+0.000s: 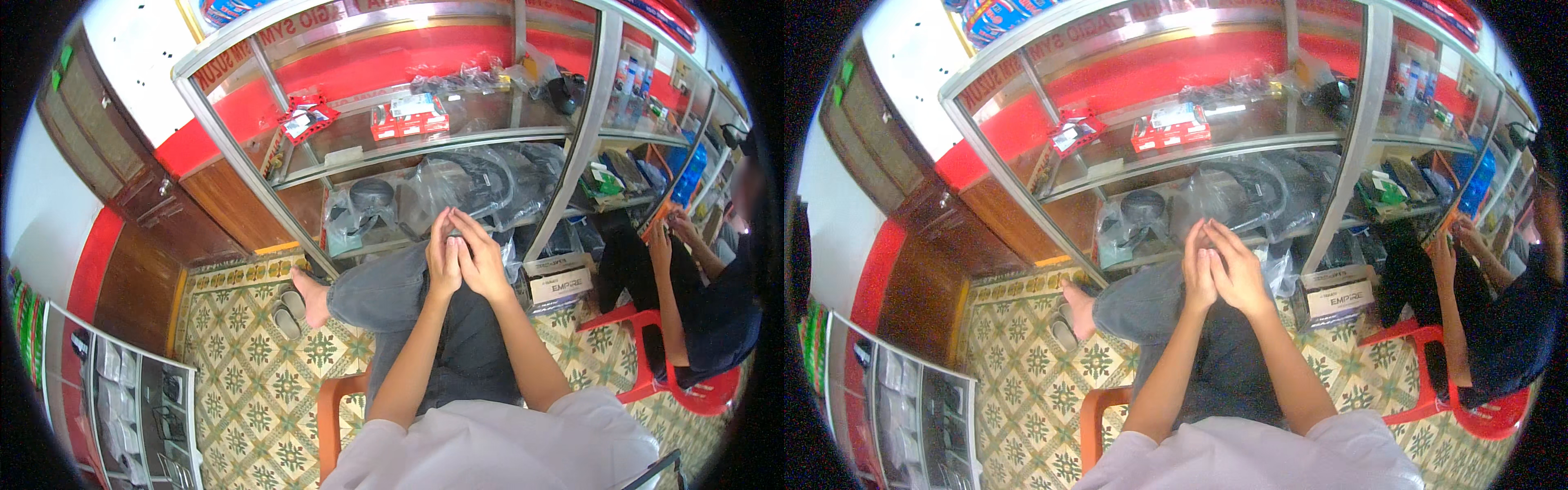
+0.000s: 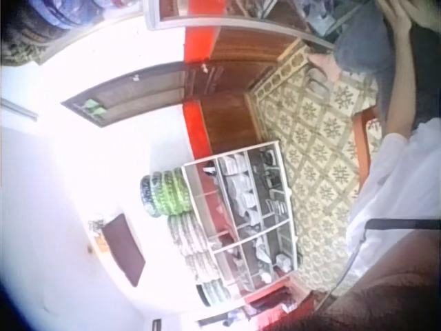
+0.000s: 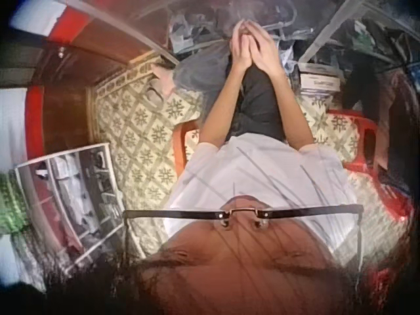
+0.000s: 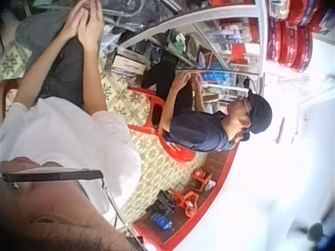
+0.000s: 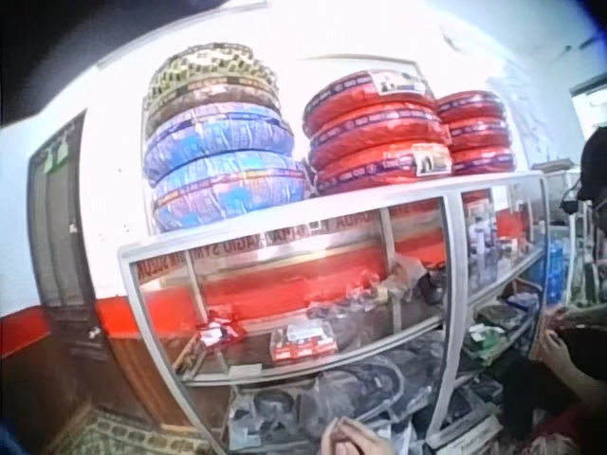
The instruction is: The person organizes various packaged and loose motorcycle parts in a display case, picking them up, looking at them, and placing them back in different locations on the shelves.
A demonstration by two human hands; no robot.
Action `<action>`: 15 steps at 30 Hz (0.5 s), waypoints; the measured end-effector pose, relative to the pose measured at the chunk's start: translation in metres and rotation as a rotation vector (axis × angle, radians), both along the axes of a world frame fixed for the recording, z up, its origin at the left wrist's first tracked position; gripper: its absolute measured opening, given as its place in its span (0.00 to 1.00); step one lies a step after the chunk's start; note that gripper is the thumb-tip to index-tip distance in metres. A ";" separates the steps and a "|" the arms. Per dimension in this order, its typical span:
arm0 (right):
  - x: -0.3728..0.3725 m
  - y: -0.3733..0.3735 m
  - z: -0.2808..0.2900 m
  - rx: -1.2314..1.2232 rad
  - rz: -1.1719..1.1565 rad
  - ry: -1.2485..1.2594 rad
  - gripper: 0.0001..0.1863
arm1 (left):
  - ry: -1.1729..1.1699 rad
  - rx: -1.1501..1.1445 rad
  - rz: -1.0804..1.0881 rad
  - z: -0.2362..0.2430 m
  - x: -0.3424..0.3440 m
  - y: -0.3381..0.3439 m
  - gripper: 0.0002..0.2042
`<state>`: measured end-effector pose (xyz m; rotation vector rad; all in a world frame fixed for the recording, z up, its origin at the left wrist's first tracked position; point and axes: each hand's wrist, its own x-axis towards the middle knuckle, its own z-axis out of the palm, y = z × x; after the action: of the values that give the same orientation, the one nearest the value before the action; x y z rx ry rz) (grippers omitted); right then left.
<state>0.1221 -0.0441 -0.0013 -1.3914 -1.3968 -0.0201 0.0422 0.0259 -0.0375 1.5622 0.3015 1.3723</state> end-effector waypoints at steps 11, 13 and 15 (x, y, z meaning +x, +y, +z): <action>-0.006 -0.010 0.011 0.033 -0.010 0.048 0.23 | -0.083 -0.011 -0.111 0.003 -0.002 -0.001 0.26; -0.007 -0.008 0.010 0.016 -0.025 0.032 0.24 | -0.077 -0.040 -0.090 0.001 -0.003 -0.001 0.28; -0.006 -0.003 0.010 0.021 -0.032 -0.012 0.23 | -0.080 -0.073 -0.065 0.001 -0.004 -0.001 0.32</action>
<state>0.1159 -0.0475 0.0084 -1.3978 -1.3808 -0.0643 0.0382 0.0251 -0.0369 1.4415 0.2478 1.3548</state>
